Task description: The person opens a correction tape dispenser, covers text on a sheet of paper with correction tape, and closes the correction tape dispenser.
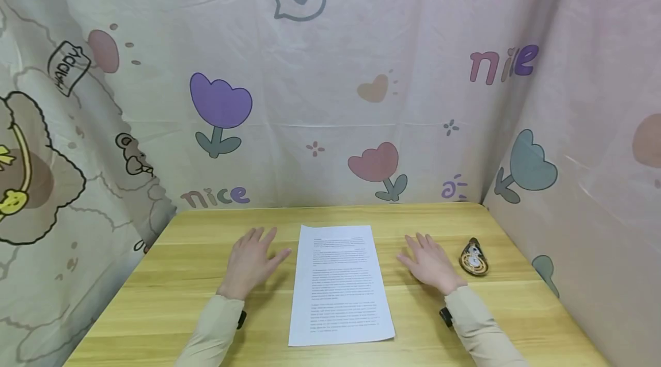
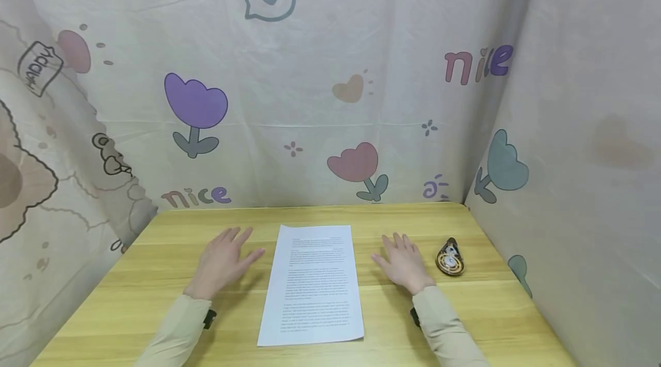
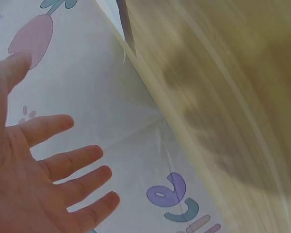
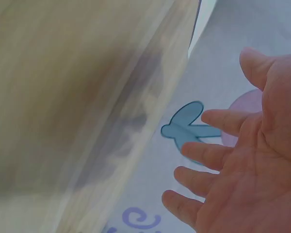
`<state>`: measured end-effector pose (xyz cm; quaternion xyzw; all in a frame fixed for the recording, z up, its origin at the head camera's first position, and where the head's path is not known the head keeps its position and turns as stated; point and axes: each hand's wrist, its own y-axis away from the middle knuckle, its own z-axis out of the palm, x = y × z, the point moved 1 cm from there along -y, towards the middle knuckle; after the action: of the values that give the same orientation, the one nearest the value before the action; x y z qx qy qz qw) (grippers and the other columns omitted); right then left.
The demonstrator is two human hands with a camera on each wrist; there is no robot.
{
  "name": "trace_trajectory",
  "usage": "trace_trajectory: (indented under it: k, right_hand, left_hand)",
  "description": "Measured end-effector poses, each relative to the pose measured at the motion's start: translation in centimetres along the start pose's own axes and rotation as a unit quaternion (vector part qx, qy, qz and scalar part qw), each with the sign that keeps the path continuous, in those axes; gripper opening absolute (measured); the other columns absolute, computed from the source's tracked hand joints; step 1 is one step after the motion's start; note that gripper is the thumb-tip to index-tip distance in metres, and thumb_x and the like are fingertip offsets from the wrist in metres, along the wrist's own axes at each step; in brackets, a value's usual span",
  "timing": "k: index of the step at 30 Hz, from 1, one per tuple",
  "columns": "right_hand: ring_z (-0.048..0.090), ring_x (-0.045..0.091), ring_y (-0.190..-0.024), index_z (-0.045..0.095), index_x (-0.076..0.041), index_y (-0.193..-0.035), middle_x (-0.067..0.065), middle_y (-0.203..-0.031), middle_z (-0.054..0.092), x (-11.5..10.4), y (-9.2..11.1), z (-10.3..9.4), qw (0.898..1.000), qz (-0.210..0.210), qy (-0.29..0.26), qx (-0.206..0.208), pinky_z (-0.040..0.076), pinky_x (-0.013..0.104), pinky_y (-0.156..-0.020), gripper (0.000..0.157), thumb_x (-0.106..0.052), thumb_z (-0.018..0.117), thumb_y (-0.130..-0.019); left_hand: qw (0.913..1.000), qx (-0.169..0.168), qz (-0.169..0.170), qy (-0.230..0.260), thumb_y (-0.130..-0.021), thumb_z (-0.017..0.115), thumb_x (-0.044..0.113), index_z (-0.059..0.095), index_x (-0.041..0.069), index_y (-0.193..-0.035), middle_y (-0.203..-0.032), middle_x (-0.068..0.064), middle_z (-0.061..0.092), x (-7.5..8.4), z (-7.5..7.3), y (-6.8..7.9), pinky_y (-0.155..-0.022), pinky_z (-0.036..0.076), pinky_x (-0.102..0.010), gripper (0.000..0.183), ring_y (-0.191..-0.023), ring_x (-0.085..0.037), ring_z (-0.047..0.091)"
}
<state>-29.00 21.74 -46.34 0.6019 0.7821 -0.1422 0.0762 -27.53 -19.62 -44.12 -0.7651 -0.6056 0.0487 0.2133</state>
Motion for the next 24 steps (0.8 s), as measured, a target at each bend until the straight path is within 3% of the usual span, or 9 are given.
trace_trajectory:
  k: [6,9,17,24]
  right_hand:
    - [0.053,0.051,-0.121,0.052,0.009,-0.134,0.034,-0.132,0.055,1.6,0.2,-0.4,0.999,0.003,0.005,0.048,0.042,0.060,-0.104,0.062,-0.036,0.064,-0.094]
    - [0.058,0.049,-0.113,0.056,0.011,-0.128,0.033,-0.125,0.059,2.5,0.4,-0.8,0.998,0.012,0.000,0.056,0.047,0.060,-0.098,0.057,-0.030,0.068,-0.091]
    - [0.058,0.052,-0.109,0.058,0.010,-0.125,0.035,-0.124,0.059,5.3,1.4,-2.2,0.997,0.069,0.027,0.039,0.049,0.062,-0.090,0.054,-0.029,0.069,-0.090]
    - [0.046,0.062,-0.115,0.049,0.008,-0.135,0.040,-0.133,0.047,7.6,2.0,-3.6,0.990,0.141,0.029,0.005,0.046,0.071,-0.084,0.064,-0.036,0.065,-0.091]
  left_hand:
    - [1.0000,0.003,-0.007,-0.001,-0.092,0.060,0.053,0.061,0.004,-0.130,-0.128,-0.027,0.060,0.1,0.4,0.0,-0.095,0.046,-0.063,0.062,-0.120,-0.046,0.055]
    - [0.9999,0.007,-0.011,0.001,-0.092,0.062,0.050,0.063,0.003,-0.126,-0.122,-0.025,0.064,0.2,0.6,-0.1,-0.091,0.050,-0.061,0.058,-0.113,-0.044,0.060]
    - [0.9999,0.002,-0.015,0.006,-0.092,0.064,0.045,0.065,0.002,-0.122,-0.115,-0.024,0.067,0.4,0.5,-0.2,-0.082,0.054,-0.057,0.053,-0.101,-0.042,0.065]
    - [0.9998,0.002,-0.020,0.009,-0.091,0.065,0.043,0.066,0.002,-0.120,-0.112,-0.024,0.068,0.2,0.7,-0.3,-0.078,0.056,-0.054,0.049,-0.097,-0.041,0.066]
